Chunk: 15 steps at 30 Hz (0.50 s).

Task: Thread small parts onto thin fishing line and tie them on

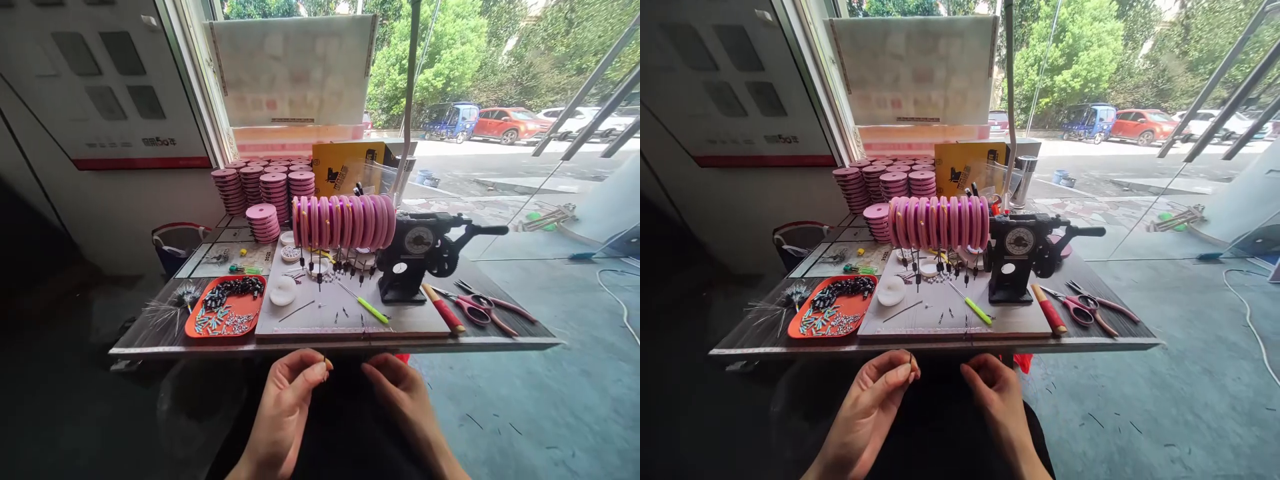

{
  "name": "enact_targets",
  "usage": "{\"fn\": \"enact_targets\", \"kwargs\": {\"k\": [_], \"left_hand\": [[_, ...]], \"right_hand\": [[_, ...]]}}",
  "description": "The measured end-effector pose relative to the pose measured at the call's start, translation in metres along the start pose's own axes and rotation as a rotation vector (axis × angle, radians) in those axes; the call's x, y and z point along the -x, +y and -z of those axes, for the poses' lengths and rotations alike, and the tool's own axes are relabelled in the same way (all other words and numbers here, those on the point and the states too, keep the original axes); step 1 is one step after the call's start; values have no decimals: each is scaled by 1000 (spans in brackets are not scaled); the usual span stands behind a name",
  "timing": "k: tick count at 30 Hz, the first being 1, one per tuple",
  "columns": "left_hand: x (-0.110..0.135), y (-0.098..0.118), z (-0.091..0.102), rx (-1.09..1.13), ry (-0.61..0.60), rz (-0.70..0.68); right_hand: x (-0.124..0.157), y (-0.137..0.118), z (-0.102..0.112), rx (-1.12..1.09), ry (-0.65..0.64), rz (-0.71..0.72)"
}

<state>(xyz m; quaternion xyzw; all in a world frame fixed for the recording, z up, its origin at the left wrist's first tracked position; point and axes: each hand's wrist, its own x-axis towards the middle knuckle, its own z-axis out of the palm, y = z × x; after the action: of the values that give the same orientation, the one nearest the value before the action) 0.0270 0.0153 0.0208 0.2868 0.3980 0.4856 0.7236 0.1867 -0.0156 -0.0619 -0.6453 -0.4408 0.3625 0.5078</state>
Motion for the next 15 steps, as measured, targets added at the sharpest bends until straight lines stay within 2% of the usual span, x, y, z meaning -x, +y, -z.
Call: {"fn": "enact_targets", "kwargs": {"k": [6, 8, 11, 12, 15], "left_hand": [[-5, -2, -5, -1, 12, 7], [-7, -1, -7, -39, -22, 30], [-8, 1, -12, -123, -138, 98], [-8, 2, -14, -145, -176, 115], [-7, 4, -20, -166, -245, 133]], "right_hand": [[5, -5, -5, 210, 108, 226], [12, -6, -4, 259, 127, 377], [23, -12, -5, 425, 88, 714], [26, -14, -6, 481, 64, 786], [28, -21, -7, 573, 5, 822]]}}
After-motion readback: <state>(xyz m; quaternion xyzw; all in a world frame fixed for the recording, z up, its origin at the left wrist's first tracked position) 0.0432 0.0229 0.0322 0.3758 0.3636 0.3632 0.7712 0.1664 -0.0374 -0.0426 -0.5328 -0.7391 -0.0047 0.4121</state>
